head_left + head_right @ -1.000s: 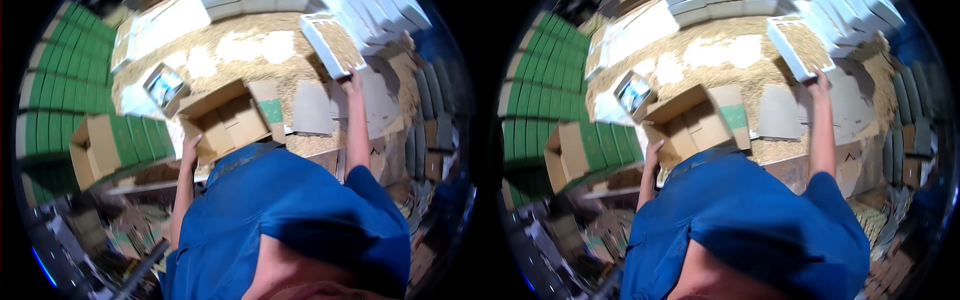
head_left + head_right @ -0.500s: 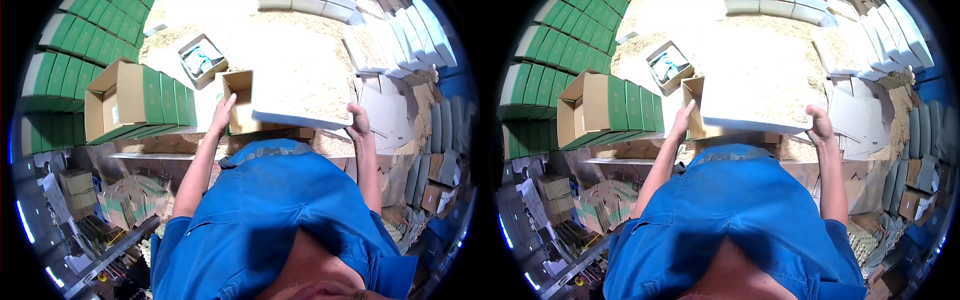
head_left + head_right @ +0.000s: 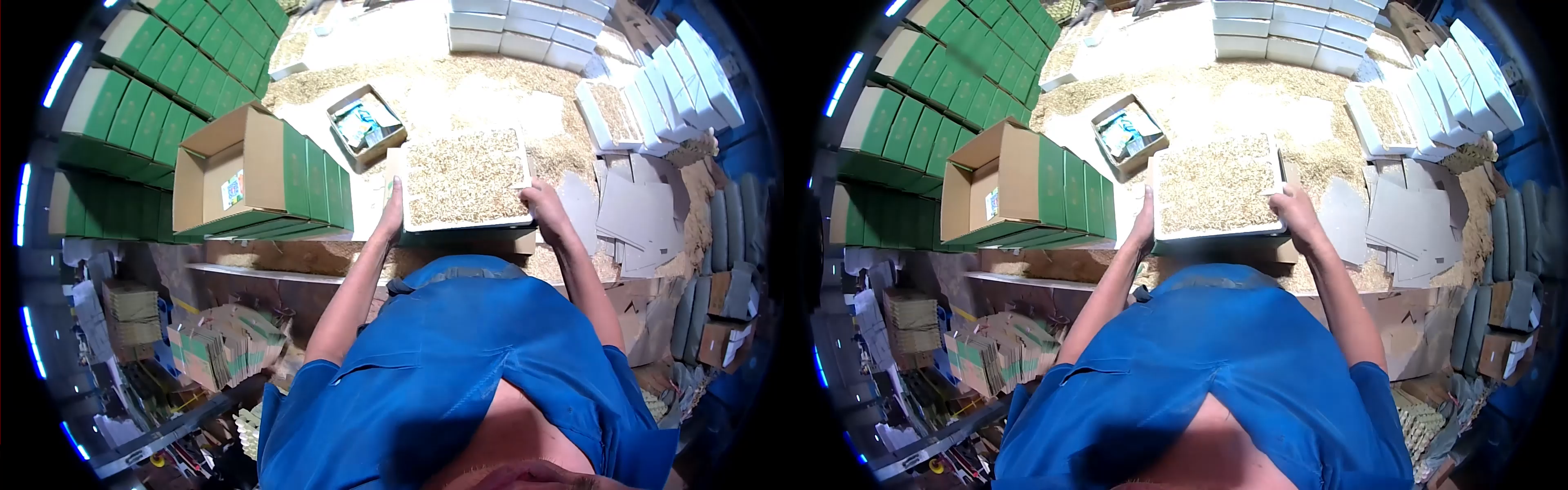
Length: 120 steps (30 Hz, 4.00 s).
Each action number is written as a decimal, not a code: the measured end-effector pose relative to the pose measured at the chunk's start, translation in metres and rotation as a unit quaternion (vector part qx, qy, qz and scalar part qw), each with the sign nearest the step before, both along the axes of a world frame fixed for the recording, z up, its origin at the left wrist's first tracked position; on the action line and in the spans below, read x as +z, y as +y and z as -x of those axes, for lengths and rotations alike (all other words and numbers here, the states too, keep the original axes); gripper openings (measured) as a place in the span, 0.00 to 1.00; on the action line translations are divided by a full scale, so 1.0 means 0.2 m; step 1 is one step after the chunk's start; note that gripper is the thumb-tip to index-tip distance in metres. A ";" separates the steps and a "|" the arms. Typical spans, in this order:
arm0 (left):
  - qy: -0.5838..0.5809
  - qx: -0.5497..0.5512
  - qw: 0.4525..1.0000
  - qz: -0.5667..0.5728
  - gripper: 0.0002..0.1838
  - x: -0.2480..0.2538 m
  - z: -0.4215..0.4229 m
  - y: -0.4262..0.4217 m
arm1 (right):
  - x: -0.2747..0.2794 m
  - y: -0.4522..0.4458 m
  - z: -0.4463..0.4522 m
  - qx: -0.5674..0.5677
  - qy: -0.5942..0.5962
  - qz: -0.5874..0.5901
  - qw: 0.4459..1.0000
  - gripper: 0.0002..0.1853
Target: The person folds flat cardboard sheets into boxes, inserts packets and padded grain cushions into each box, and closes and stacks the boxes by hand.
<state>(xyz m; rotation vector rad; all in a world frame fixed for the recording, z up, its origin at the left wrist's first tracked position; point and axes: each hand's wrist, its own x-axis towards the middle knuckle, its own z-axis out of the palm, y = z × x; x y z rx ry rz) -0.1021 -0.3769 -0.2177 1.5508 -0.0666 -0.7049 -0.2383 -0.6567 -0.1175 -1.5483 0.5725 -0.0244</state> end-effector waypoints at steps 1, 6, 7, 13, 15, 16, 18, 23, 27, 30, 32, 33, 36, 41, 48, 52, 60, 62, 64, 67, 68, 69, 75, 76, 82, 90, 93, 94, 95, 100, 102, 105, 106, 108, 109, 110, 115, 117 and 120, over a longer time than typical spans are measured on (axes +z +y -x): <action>0.051 0.019 0.998 0.027 0.45 0.04 0.01 0.01 | -0.09 0.01 -0.02 -0.006 0.011 -0.003 1.000 0.05; -0.050 -0.038 0.998 -0.017 0.30 0.06 -0.05 0.04 | -0.18 0.07 -0.04 -0.016 0.104 -0.011 0.994 0.25; -0.049 -0.042 0.998 -0.021 0.30 0.16 -0.03 0.01 | -0.29 0.04 -0.04 -0.019 0.105 -0.015 0.994 0.25; -0.552 -0.249 0.737 -0.301 0.45 0.41 0.12 -0.26 | -0.30 0.12 -0.03 -0.006 0.058 0.242 0.969 0.24; -0.527 -0.336 0.719 -0.305 0.48 0.44 0.16 -0.32 | -0.28 0.16 -0.04 -0.013 0.054 0.259 0.964 0.24; -0.511 -0.369 0.708 -0.318 0.50 0.39 0.15 -0.35 | -0.29 0.18 -0.04 -0.035 -0.045 0.346 0.936 0.24; -0.507 -0.377 0.703 -0.325 0.51 0.32 0.15 -0.39 | -0.30 0.21 -0.02 -0.058 -0.170 0.385 0.905 0.24; -0.521 -0.414 0.662 -0.344 0.53 0.25 0.15 -0.47 | -0.07 0.04 0.08 -0.075 -0.254 0.412 0.872 0.21; -0.526 -0.419 0.651 -0.352 0.53 0.18 0.15 -0.46 | -0.37 -0.34 0.20 -0.148 -0.101 0.445 0.877 0.20; -0.516 -0.441 0.633 -0.371 0.53 0.18 0.16 -0.49 | -0.66 -0.59 0.43 -0.130 0.124 0.448 0.876 0.26; -0.509 -0.448 0.623 -0.390 0.54 0.17 0.16 -0.50 | -0.76 -0.69 0.57 -0.136 0.191 0.430 0.872 0.32; -0.504 -0.451 0.621 -0.396 0.54 0.16 0.16 -0.50 | -0.78 -0.74 0.63 -0.140 0.195 0.430 0.870 0.32; -0.499 -0.454 0.621 -0.399 0.54 0.12 0.16 -0.50 | -0.81 -0.89 0.73 -0.208 0.270 0.485 0.805 0.35; -0.475 -0.462 0.613 -0.431 0.54 0.07 0.16 -0.50 | -0.83 -0.89 0.69 -0.038 0.287 0.520 0.804 0.41; -0.504 -0.437 0.638 -0.385 0.53 0.05 0.14 -0.48 | -0.94 -0.73 0.75 0.125 0.120 0.554 0.814 0.37; -0.514 -0.433 0.646 -0.362 0.53 0.06 0.14 -0.46 | -0.89 -0.75 0.78 0.129 0.053 0.572 0.808 0.31; -0.486 -0.432 0.667 -0.363 0.52 0.13 0.15 -0.47 | -0.53 -0.90 0.55 -0.295 -0.141 0.467 0.821 0.07; -0.490 -0.427 0.671 -0.356 0.51 0.16 0.14 -0.46 | -0.38 -0.88 0.48 -0.334 -0.178 0.392 0.838 0.07; -0.505 -0.400 0.687 -0.337 0.48 0.19 0.14 -0.44 | -0.22 -0.82 0.44 -0.362 -0.203 0.373 0.830 0.06; -0.512 -0.348 0.733 -0.282 0.37 0.26 0.14 -0.37 | -0.01 -0.71 0.42 -0.366 -0.223 0.278 0.860 0.07; -0.502 -0.331 0.754 -0.265 0.33 0.30 0.15 -0.33 | 0.07 -0.66 0.40 -0.394 -0.200 0.241 0.864 0.09; -0.494 -0.294 0.782 -0.239 0.30 0.35 0.16 -0.30 | 0.12 -0.61 0.37 -0.418 -0.175 0.204 0.868 0.10; -0.244 -0.080 0.966 -0.024 0.23 0.45 0.16 -0.09 | 0.30 -0.36 0.20 -0.332 -0.280 -0.095 0.896 0.10; -0.269 -0.063 0.961 -0.030 0.22 0.46 0.15 -0.06 | 0.30 -0.36 0.19 -0.306 -0.272 -0.104 0.907 0.10; -0.238 0.077 0.968 0.020 0.18 0.44 0.15 0.09 | 0.06 -0.15 -0.03 -0.182 -0.097 0.134 0.969 0.13; -0.204 0.118 0.971 -0.035 0.19 0.27 0.07 0.15 | -0.03 -0.03 -0.13 0.026 -0.007 0.272 0.962 0.33; -0.221 0.131 0.965 -0.058 0.18 0.20 -0.07 0.15 | 0.04 -0.04 -0.12 0.063 0.056 0.260 0.962 0.35; -0.247 0.131 0.957 -0.081 0.17 0.18 -0.13 0.14 | 0.01 -0.01 -0.14 0.045 0.037 0.311 0.949 0.35; -0.265 0.128 0.951 -0.100 0.17 0.16 -0.21 0.12 | -0.03 0.03 -0.15 0.025 0.018 0.360 0.933 0.35; -0.394 0.083 0.884 -0.237 0.17 -0.09 -0.70 -0.01 | -0.12 0.13 -0.23 -0.006 -0.016 0.433 0.901 0.24; -0.417 0.052 0.845 -0.329 0.15 -0.10 -0.80 -0.07 | -0.18 0.18 -0.21 0.021 -0.046 0.528 0.848 0.21; -0.499 -0.003 0.780 -0.378 0.15 -0.20 -0.98 -0.12 | -0.14 0.30 -0.18 0.110 -0.085 0.624 0.769 0.19; -0.540 -0.045 0.733 -0.412 0.14 -0.23 -1.02 -0.13 | -0.13 0.30 -0.15 0.142 -0.066 0.545 0.823 0.18; -0.533 -0.099 0.702 -0.462 0.13 -0.19 -1.06 -0.15 | -0.10 0.29 -0.10 0.171 -0.042 0.457 0.872 0.17; -0.524 -0.152 0.666 -0.509 0.13 -0.18 -1.07 -0.17 | -0.07 0.29 -0.09 0.200 -0.007 0.402 0.894 0.18; -0.527 -0.167 0.655 -0.515 0.09 -0.19 -1.10 -0.17 | -0.06 0.28 -0.07 0.227 0.027 0.345 0.910 0.19; -0.548 -0.135 0.672 -0.479 0.05 -0.17 -1.13 -0.16 | -0.14 0.27 -0.08 0.315 0.111 0.409 0.849 0.30; -0.449 0.032 0.812 -0.372 0.05 -0.16 -1.14 -0.15 | -0.17 0.23 -0.18 0.378 0.121 0.418 0.817 0.34; -0.426 0.085 0.838 -0.331 0.05 -0.08 -1.08 -0.12 | -0.17 0.29 -0.27 0.372 0.103 0.493 0.780 0.28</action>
